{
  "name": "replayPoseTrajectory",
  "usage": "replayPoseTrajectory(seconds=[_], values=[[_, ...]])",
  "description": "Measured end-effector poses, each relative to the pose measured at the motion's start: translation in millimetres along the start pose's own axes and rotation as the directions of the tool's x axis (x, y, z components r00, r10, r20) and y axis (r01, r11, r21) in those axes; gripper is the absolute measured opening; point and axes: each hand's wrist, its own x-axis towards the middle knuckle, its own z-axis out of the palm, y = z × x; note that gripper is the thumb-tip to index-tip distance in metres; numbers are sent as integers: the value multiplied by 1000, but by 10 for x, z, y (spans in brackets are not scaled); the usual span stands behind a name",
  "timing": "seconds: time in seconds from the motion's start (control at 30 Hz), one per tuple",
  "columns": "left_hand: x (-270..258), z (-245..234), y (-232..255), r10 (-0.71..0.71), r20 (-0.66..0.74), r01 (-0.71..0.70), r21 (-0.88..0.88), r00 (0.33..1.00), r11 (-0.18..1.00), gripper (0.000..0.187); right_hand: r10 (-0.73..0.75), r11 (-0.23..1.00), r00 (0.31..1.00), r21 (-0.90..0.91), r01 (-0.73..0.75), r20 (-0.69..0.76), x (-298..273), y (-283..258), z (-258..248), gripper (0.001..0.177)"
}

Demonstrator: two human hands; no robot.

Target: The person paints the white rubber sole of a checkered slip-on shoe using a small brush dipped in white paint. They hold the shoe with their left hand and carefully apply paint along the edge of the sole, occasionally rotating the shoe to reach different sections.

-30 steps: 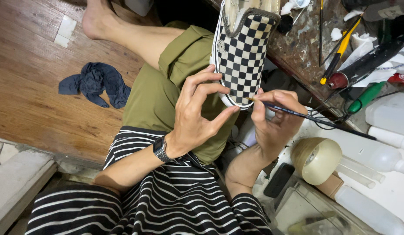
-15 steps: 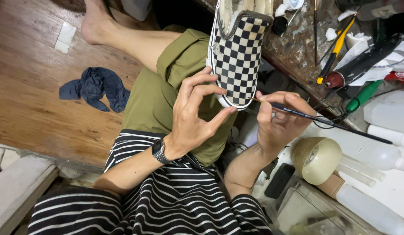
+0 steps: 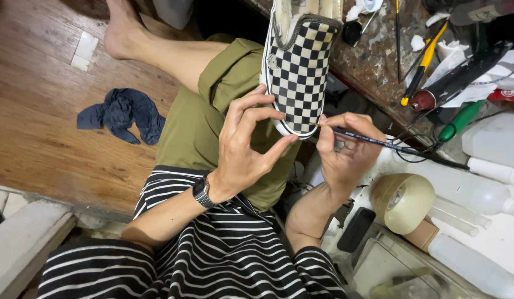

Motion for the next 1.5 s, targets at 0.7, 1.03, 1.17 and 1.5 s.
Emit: replayPoseTrajectory(seconds=[0.7,1.03,1.17,1.5], values=[[137,-283,-326,12,-56,-13,-21,998,1000,22,365,931,760,193,-311,-537,-877,793,-437,48],[69,-246,-249,4,-5,-4,-52,1000,999,19,359,931,749,265,-250,-557,-812,805,-298,48],[65,-269,-210,0,-4,0,-58,1000,998,18,356,932,759,268,-244,-545,-789,762,-272,46],[44,-242,-204,22,16,-21,-45,1000,999,17,403,913,745,293,-284,-532,-824,1047,-327,18]])
